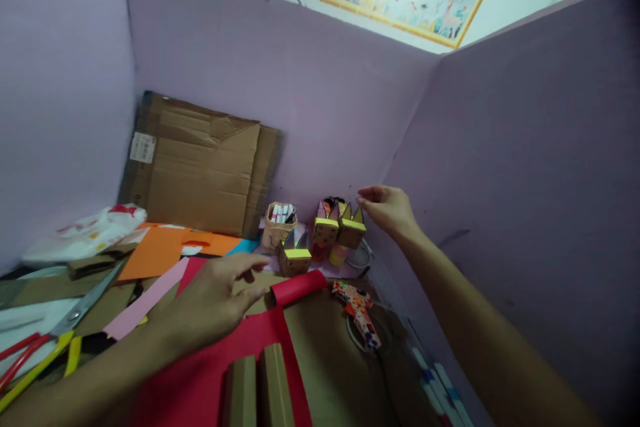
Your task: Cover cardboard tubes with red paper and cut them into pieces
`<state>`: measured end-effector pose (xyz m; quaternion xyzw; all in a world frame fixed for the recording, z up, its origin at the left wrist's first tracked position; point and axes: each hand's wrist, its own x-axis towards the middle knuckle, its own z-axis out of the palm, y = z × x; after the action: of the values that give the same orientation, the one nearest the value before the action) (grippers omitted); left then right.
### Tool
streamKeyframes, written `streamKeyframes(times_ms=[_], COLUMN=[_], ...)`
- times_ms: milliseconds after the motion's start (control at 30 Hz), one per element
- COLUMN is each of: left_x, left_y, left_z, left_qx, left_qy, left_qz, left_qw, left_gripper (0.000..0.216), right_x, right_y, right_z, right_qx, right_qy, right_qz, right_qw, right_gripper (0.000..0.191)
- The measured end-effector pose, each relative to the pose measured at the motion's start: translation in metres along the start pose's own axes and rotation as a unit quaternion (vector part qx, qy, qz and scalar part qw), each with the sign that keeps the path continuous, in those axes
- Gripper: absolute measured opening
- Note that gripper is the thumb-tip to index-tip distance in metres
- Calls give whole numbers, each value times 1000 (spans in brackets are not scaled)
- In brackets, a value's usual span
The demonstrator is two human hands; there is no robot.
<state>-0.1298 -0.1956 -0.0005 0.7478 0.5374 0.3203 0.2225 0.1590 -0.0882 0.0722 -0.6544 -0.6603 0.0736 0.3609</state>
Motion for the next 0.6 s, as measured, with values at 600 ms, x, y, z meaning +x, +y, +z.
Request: streamKeyframes(times_ms=[600], left_x=[-90], left_y=[-19], left_z=[52], left_qx=[14], left_qy=[-108], left_qz=[-185], left_qw=[977], left_gripper=[59], right_x=[-222], right_y=[3], right_z=[103], right_qx=[166], right_qy=[-267], right_qz=[156], right_qw=[936], right_gripper=[39])
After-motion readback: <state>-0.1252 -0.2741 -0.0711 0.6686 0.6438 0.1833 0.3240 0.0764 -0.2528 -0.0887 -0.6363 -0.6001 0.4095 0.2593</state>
